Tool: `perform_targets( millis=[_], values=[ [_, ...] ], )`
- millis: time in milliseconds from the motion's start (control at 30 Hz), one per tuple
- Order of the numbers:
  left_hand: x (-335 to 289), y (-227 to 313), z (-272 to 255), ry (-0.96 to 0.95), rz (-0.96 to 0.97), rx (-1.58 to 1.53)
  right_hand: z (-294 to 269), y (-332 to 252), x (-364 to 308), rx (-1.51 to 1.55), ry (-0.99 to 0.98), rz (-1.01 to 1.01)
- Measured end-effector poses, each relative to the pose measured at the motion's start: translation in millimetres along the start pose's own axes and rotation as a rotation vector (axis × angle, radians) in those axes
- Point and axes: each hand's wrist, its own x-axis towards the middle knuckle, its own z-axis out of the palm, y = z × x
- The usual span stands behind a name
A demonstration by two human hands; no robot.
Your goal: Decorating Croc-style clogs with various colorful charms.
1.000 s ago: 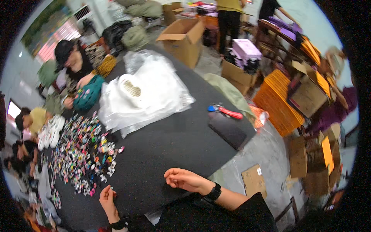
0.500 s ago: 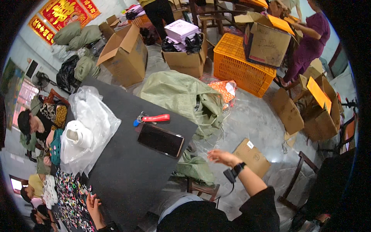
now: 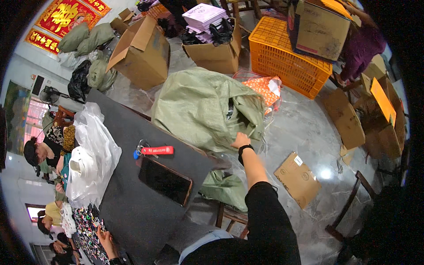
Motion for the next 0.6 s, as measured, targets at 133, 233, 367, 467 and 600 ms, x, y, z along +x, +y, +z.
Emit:
perform_targets(
  millis=[133, 233, 367, 467, 600],
  values=[
    [-31, 24, 18, 0.067, 0.033, 0.208, 3, -20, 12, -0.289, -0.06, 0.025],
    [-89, 84, 69, -0.013, 0.019, 0.633, 10, -20, 21, -0.444, -0.118, -0.02],
    [-172, 164, 159, -0.523, 0.478, 0.766, 27, -4, 40, -0.581, -0.176, -0.045],
    [-184, 186, 201, -0.673, 0.559, 0.888, 43, 10, 55, -0.685, -0.099, 0.014],
    [-182, 185, 208, -0.646, 0.646, 0.923, 57, 27, 64, -0.734, -0.069, -0.133]
  ],
)
